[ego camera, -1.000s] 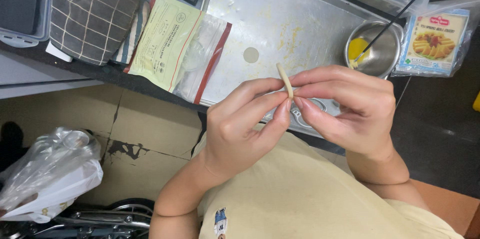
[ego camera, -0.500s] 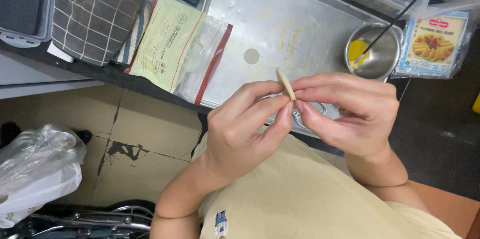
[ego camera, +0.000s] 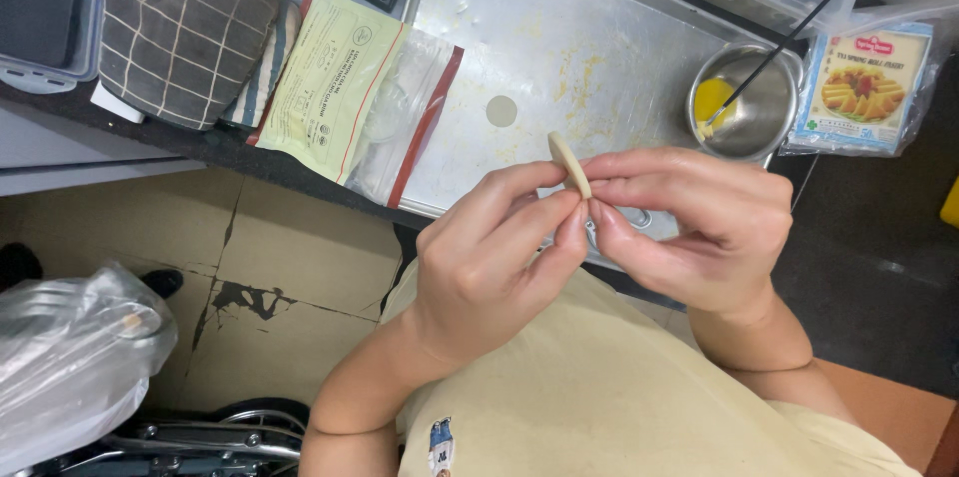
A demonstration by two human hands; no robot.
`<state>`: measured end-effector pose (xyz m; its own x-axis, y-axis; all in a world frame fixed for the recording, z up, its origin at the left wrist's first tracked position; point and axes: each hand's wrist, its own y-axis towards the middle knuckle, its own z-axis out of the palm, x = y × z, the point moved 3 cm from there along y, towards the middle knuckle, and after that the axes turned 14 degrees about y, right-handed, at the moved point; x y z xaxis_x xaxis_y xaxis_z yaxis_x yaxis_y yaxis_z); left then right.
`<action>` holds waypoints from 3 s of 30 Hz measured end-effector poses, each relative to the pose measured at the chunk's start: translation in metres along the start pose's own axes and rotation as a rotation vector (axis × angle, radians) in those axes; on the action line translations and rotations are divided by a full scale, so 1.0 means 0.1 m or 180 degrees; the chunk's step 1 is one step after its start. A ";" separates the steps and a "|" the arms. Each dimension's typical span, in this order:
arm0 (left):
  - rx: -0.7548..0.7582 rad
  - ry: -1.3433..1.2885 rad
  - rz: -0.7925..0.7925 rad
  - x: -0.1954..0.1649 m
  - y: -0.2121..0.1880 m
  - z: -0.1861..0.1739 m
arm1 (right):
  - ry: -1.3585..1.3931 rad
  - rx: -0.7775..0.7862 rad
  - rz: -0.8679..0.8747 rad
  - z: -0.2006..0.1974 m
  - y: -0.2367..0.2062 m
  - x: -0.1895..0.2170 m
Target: The person cuts round dough pieces with scissors and trims their edges, then folds and pinches each piece by hand into a filled pastry shape and places the shaped pastries on the metal tray, repeating the cycle.
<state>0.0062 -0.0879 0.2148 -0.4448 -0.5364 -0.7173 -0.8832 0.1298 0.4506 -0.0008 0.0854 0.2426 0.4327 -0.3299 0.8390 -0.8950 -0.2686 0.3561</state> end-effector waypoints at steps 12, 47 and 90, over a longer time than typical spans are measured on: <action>-0.0029 -0.0227 -0.0017 0.04 0.00 0.02 | 0.0477 -0.0117 0.0238 -0.02 0.00 -0.09; 0.0062 -0.0671 -0.0222 0.15 0.09 0.15 | 0.0436 -0.0188 0.0022 -0.02 -0.11 -0.36; 0.0521 -0.1749 -0.1420 0.53 -0.08 0.78 | 0.1149 -0.0484 0.0785 0.13 -0.26 -0.70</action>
<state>-0.0222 -0.0519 0.1318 -0.0095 -0.0766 -0.9970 -0.9898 0.1426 -0.0016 -0.0066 0.1036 0.1696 0.1638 -0.0236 0.9862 -0.9839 -0.0769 0.1615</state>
